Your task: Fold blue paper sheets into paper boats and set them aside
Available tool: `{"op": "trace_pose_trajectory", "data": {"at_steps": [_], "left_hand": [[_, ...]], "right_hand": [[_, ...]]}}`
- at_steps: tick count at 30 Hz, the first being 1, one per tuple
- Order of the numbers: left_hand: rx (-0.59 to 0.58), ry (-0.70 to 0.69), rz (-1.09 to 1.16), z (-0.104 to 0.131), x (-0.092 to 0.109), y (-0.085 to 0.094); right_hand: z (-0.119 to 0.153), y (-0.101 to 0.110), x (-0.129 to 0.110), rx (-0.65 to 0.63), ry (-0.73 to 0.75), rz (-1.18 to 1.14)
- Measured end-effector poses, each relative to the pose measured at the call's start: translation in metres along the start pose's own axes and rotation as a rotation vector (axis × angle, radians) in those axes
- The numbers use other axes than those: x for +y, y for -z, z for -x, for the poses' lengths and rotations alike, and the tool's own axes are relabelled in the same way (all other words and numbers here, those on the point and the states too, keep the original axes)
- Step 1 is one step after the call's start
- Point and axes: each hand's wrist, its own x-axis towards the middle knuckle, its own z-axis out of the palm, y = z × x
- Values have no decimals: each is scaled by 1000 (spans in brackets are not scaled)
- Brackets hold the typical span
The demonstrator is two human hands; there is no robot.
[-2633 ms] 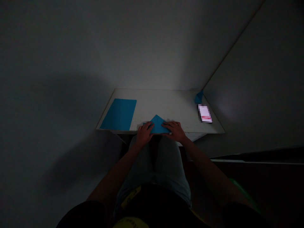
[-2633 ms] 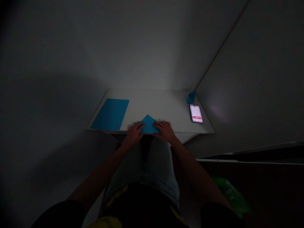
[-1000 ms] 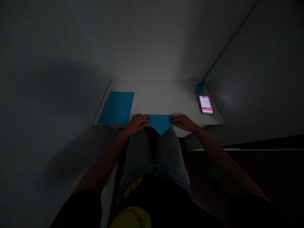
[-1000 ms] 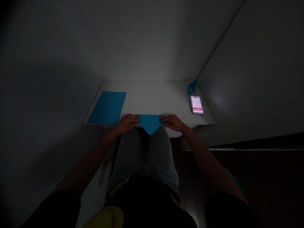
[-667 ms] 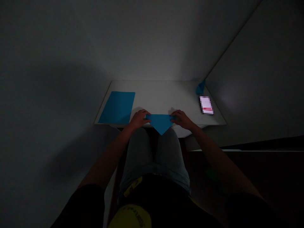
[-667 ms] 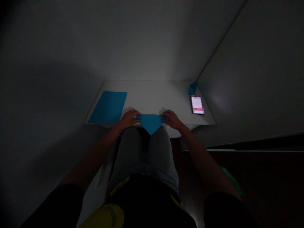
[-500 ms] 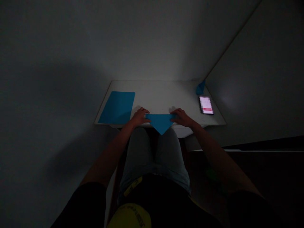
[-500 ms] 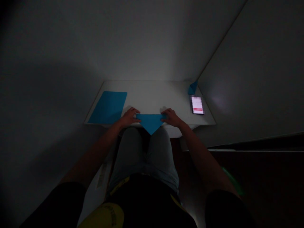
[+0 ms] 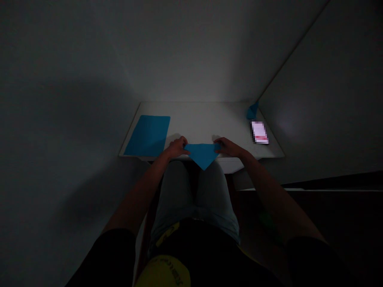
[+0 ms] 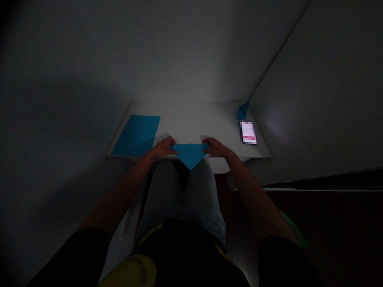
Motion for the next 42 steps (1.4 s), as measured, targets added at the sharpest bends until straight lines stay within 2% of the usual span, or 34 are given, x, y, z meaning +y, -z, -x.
{"op": "trace_pose_trajectory", "data": {"at_steps": [5,11,15,19,23,27,31,34,37,39,42], "left_hand": [[0,-41,29,1,-5,-3],[30,-102,35,15,7,-2],[91,-179,30,32,13,-6],[155,-233,-50,53,14,-16],[187,-272,-119,72,14,-26],[219,-242,-103,79,16,-33],[280,-183,61,67,21,-32],[300,-71,303,44,25,-29],[337,-15,486,19,30,-27],[347,3,527,8,31,-27],[342,18,516,4,28,-29]], "right_hand": [[1,0,-1,24,-16,-7],[7,-6,-6,85,16,-61],[23,-11,-14,144,138,24],[51,-18,-19,185,218,189],[72,-31,-20,222,194,322],[75,-39,-22,262,128,326],[62,-34,-29,297,71,100],[41,-28,-34,384,-11,-95],[16,-26,-34,496,-45,-240],[2,-28,-32,524,-61,-296],[-6,-33,-28,509,-102,-303]]}}
